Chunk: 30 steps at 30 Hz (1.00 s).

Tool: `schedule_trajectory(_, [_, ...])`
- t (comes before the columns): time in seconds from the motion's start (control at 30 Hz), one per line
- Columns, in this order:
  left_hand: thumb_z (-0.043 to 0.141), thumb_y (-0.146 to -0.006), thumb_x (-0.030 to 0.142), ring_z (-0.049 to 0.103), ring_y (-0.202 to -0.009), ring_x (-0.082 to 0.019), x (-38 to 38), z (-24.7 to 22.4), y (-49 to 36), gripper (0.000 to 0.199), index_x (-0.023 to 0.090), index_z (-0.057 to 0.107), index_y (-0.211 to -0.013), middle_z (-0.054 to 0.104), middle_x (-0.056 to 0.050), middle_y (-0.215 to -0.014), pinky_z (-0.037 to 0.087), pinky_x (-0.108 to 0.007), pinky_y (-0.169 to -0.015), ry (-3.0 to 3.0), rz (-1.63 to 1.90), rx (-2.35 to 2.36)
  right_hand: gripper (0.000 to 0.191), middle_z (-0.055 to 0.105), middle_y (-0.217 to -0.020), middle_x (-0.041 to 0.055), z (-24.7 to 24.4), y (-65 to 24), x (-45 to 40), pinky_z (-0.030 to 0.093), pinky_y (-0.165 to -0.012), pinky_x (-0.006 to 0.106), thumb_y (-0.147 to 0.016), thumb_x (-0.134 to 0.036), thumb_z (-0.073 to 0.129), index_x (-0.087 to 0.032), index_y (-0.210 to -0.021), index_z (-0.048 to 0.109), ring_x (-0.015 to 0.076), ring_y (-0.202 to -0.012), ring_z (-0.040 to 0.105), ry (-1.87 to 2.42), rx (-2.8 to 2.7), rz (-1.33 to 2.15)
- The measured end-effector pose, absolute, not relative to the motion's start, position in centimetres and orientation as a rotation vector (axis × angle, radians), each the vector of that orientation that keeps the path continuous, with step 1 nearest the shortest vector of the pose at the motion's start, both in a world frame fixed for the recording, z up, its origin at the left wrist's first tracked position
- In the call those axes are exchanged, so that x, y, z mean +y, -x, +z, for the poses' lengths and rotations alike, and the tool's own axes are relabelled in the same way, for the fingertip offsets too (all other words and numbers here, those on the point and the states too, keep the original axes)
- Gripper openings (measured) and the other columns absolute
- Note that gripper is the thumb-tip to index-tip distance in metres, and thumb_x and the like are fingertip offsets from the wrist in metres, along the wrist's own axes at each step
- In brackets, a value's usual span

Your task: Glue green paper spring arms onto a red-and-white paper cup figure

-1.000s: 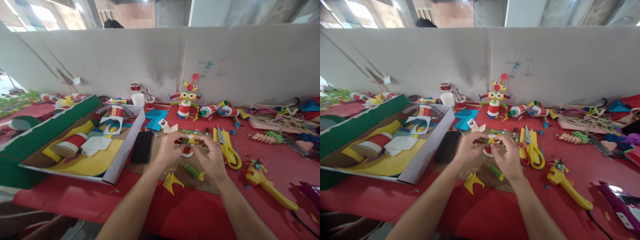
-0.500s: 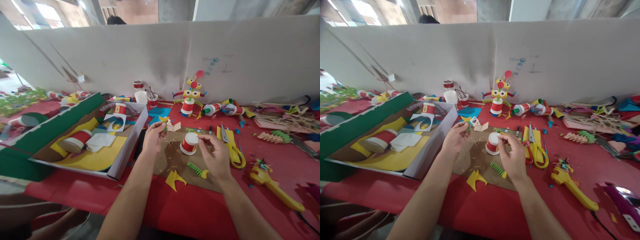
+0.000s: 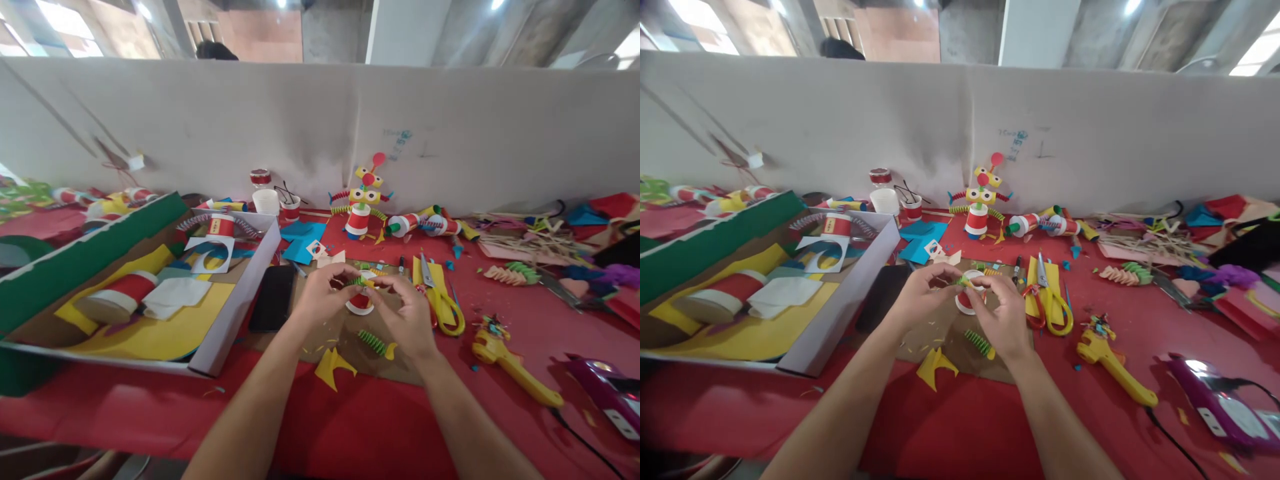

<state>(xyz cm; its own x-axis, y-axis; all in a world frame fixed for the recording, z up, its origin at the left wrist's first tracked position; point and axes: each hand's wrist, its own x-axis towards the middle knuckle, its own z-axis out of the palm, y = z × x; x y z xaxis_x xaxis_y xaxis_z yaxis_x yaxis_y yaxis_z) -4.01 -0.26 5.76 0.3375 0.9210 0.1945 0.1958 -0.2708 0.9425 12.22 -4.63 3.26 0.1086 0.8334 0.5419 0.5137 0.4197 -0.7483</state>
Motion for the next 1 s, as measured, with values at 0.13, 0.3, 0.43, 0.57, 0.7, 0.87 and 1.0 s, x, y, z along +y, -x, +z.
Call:
schedule_trajectory(0.13, [0.065,-0.075,0.016,0.062,-0.078,-0.014,-0.63,6.17,3.79,0.014,0.018,0.068,-0.088,0.07,-0.003,-0.087,0.046,-0.026,-0.07,-1.82,1.002,1.048,0.009,0.066,-0.088,0.0032,3.34,-12.19,-4.61,0.046,-0.076,0.032,-0.081,-0.029,0.066,-0.022,-0.087,0.064,0.0187,-0.083,0.06,1.224,-1.512,0.363])
schedule_trajectory(0.3, [0.062,-0.076,0.012,0.062,-0.08,-0.015,-0.58,6.01,3.73,0.016,0.018,0.067,-0.089,0.071,-0.004,-0.089,0.047,-0.026,-0.07,-1.932,1.02,1.05,0.005,0.064,-0.084,0.0027,3.84,-12.04,-4.78,0.044,-0.076,0.031,-0.083,-0.026,0.063,-0.021,-0.082,0.063,0.0179,-0.082,0.059,1.192,-1.518,0.434])
schedule_trajectory(0.43, [0.062,-0.075,0.01,0.062,-0.08,-0.015,-0.55,5.84,3.81,0.017,0.018,0.066,-0.09,0.07,-0.004,-0.089,0.048,-0.026,-0.07,-1.979,1.03,1.008,0.007,0.062,-0.081,0.0022,3.97,-12.02,-4.82,0.043,-0.074,0.03,-0.081,-0.026,0.063,-0.02,-0.077,0.06,0.017,-0.078,0.056,1.214,-1.471,0.506])
schedule_trajectory(0.57, [0.061,-0.075,0.008,0.061,-0.077,-0.014,-0.66,5.9,3.78,0.017,0.017,0.066,-0.088,0.07,-0.003,-0.086,0.047,-0.026,-0.068,-2.012,1.04,0.981,0.007,0.062,-0.077,0.0008,3.78,-12.06,-4.7,0.042,-0.072,0.029,-0.08,-0.027,0.063,-0.02,-0.078,0.061,0.0162,-0.075,0.053,1.245,-1.461,0.594])
schedule_trajectory(0.7, [0.061,-0.072,0.005,0.06,-0.076,-0.013,-0.69,5.83,3.52,0.018,0.016,0.066,-0.086,0.069,-0.004,-0.085,0.047,-0.025,-0.068,-1.991,1.048,0.992,0.008,0.062,-0.078,0.0011,3.62,-12.02,-4.6,0.041,-0.071,0.029,-0.079,-0.028,0.063,-0.02,-0.079,0.062,0.016,-0.074,0.052,1.238,-1.432,0.693])
schedule_trajectory(0.87, [0.062,-0.074,0.009,0.062,-0.078,-0.015,-0.46,5.76,3.47,0.015,0.017,0.068,-0.085,0.07,-0.004,-0.086,0.047,-0.027,-0.069,-1.913,1.02,0.982,0.01,0.061,-0.076,0.0009,3.68,-11.96,-4.69,0.041,-0.07,0.028,-0.08,-0.029,0.063,-0.019,-0.079,0.062,0.0152,-0.072,0.051,1.227,-1.409,0.753])
schedule_trajectory(1.0, [0.061,-0.077,0.015,0.063,-0.083,-0.016,-0.29,5.94,3.86,0.015,0.018,0.07,-0.09,0.071,-0.005,-0.091,0.047,-0.028,-0.074,-1.788,1.011,0.973,0.017,0.063,-0.079,0.0009,3.96,-12.09,-4.93,0.043,-0.071,0.028,-0.086,-0.035,0.056,-0.021,-0.083,0.064,0.0155,-0.074,0.055,1.147,-1.342,0.791])
